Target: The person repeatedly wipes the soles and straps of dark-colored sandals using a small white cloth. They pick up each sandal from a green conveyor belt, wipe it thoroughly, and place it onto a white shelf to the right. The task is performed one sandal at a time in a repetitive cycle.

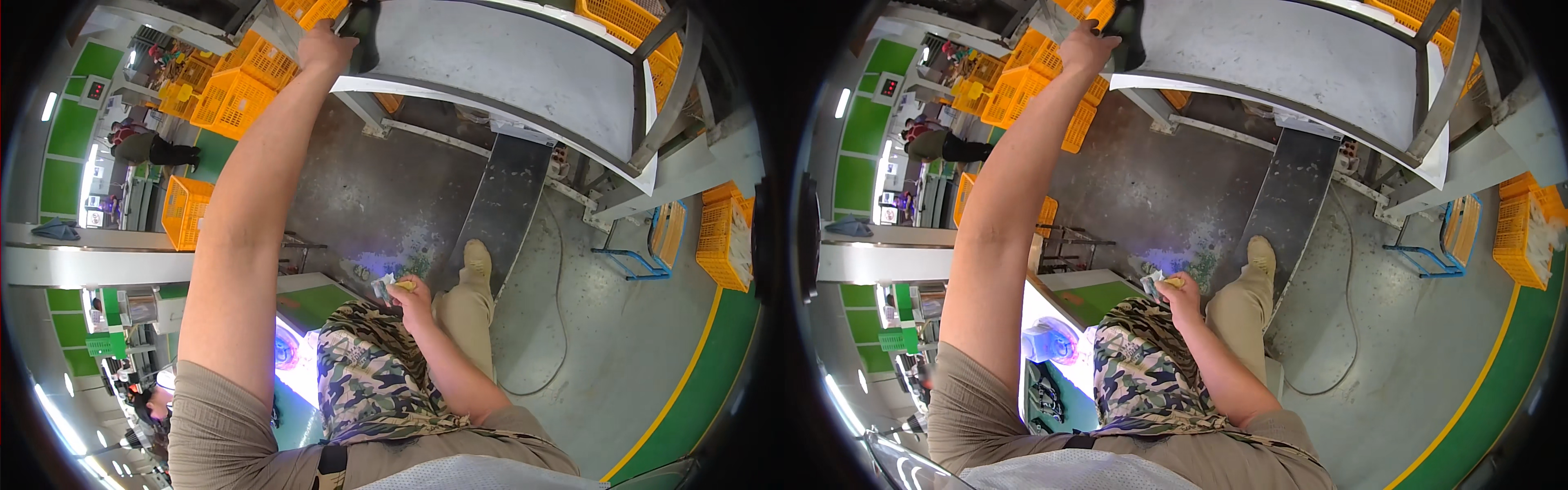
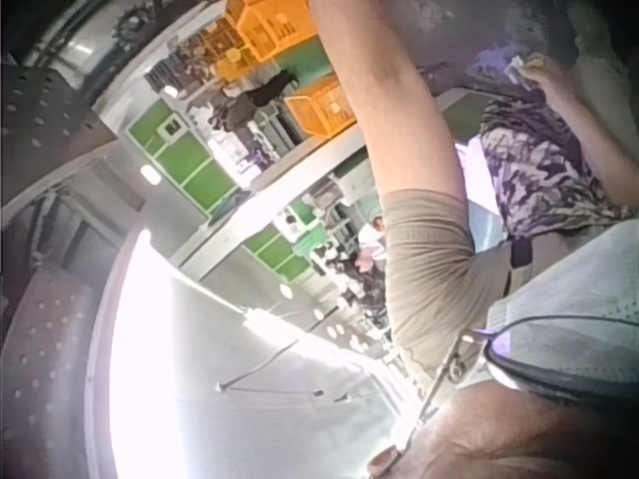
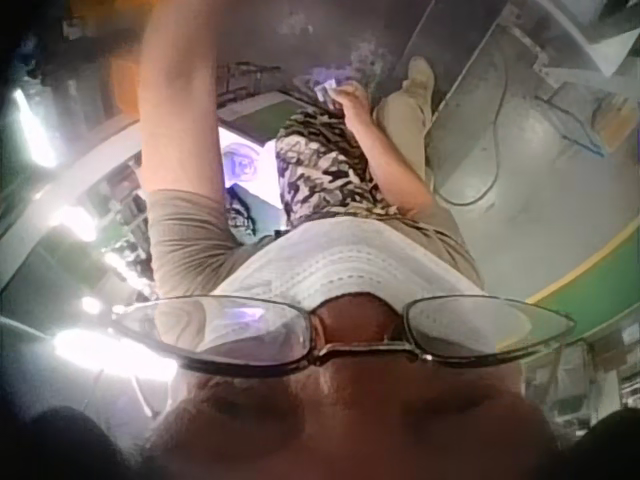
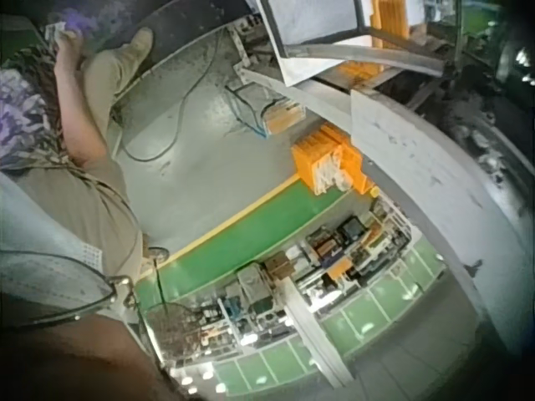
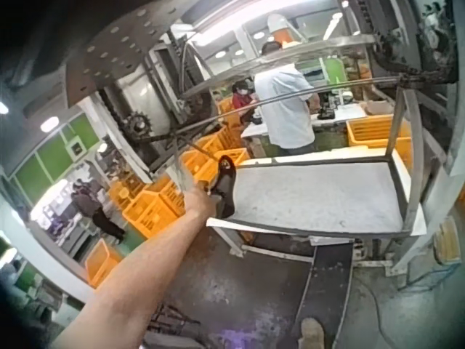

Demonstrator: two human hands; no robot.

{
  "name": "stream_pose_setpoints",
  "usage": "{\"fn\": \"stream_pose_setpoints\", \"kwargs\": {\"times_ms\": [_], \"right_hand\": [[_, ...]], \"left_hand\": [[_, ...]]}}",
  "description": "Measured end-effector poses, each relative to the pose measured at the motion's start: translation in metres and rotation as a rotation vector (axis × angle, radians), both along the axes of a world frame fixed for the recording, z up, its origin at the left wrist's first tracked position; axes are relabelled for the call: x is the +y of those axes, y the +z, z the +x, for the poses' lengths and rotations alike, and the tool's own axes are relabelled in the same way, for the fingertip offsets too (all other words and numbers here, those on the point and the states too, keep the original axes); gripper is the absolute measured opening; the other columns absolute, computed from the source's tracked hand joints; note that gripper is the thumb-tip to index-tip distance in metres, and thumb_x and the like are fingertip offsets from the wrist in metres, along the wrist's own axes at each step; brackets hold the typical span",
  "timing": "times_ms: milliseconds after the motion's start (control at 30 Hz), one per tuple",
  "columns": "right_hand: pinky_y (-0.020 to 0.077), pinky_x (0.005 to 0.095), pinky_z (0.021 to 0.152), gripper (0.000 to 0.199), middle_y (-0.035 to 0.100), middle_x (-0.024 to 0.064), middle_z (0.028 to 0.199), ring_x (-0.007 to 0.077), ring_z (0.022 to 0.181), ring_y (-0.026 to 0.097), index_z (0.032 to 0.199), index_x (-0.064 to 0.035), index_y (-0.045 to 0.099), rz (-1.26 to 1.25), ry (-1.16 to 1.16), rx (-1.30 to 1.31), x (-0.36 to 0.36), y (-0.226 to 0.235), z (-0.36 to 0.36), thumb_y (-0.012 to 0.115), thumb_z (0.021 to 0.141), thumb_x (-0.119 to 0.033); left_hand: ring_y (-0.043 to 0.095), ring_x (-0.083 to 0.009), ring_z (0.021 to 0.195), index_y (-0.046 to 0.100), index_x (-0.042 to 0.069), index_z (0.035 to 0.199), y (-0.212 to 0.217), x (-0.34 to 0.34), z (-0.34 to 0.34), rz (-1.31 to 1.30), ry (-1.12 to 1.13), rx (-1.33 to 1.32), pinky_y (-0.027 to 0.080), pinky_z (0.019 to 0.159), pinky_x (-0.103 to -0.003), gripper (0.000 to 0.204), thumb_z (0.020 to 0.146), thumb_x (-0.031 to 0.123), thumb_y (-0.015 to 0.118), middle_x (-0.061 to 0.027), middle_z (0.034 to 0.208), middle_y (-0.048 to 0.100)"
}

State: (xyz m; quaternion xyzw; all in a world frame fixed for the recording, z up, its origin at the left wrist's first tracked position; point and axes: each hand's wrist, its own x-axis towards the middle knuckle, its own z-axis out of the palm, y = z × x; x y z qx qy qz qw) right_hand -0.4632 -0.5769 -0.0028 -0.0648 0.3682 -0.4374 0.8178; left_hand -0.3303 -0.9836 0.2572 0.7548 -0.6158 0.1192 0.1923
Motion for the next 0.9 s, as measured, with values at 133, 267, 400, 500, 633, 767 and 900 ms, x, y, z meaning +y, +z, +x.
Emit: {"fn": "stream_pose_setpoints", "kwargs": {"times_ms": [133,267,400,500,633,767,900], "right_hand": [[0.0442,0.0263,0.052,0.023,0.057,0.0029,0.075,0.0103,0.061,0.053,0.087,-0.0062,0.054,-0.004,0.007,0.019,0.000,0.002,0.004,0.075,0.080,-0.002],[0.0500,0.0288,0.056,0.022,0.062,0.0050,0.081,0.0129,0.065,0.059,0.093,-0.0073,0.056,-0.027,0.028,0.070,0.004,-0.020,0.009,0.074,0.081,-0.004],[0.0533,0.0291,0.052,0.020,0.060,0.0040,0.077,0.0131,0.062,0.058,0.092,-0.0040,0.057,-0.076,0.036,0.182,0.005,-0.042,0.014,0.074,0.081,-0.005],[0.0511,0.0296,0.052,0.016,0.063,0.0059,0.078,0.0157,0.061,0.061,0.091,-0.0068,0.058,-0.046,0.063,0.164,0.001,-0.051,0.009,0.072,0.083,-0.009],[0.0452,0.0275,0.052,0.013,0.064,0.0039,0.077,0.0160,0.061,0.061,0.091,-0.0097,0.059,-0.049,0.231,0.217,0.004,-0.071,0.001,0.070,0.088,-0.016],[0.0468,0.0326,0.058,0.011,0.063,0.0019,0.076,0.0164,0.066,0.061,0.088,-0.0108,0.061,-0.035,0.296,0.275,0.006,-0.077,-0.008,0.069,0.090,-0.019],[0.0460,0.0337,0.062,0.012,0.064,0.0028,0.079,0.0169,0.069,0.061,0.088,-0.0110,0.062,-0.071,0.442,0.336,0.003,-0.056,-0.005,0.067,0.091,-0.021]], "left_hand": [[0.066,-0.0351,0.106,0.064,-0.001,0.119,-0.034,0.054,0.028,-0.083,-0.223,0.106,0.050,0.093,-0.040,0.059,0.076,0.038,0.077,-0.0194,0.114,0.069],[0.069,-0.0224,0.092,0.062,0.001,0.119,-0.067,0.225,0.034,0.025,-0.288,0.460,0.055,0.082,-0.035,0.049,0.077,0.018,0.077,-0.0141,0.104,0.070],[0.069,-0.0178,0.095,0.060,-0.001,0.122,-0.114,0.446,0.098,0.082,-0.113,0.755,0.055,0.085,-0.033,0.049,0.078,0.012,0.077,-0.0123,0.109,0.070],[0.068,-0.0172,0.096,0.062,-0.002,0.121,-0.154,0.613,0.157,0.142,0.262,0.760,0.056,0.084,-0.032,0.048,0.078,0.010,0.078,-0.0117,0.111,0.069],[0.071,-0.0211,0.083,0.068,0.002,0.113,-0.246,0.864,0.215,0.202,0.871,0.754,0.057,0.078,-0.033,0.044,0.074,0.018,0.080,-0.0139,0.101,0.072],[0.070,-0.0304,0.084,0.068,0.003,0.107,-0.268,0.975,0.194,-0.174,1.297,1.451,0.056,0.071,-0.045,0.036,0.081,0.025,0.077,-0.0152,0.101,0.071],[0.065,-0.0382,0.105,0.054,0.000,0.124,-0.303,0.985,0.198,-0.571,1.252,1.856,0.052,0.084,-0.051,0.055,0.087,0.036,0.073,-0.0213,0.128,0.060]]}}
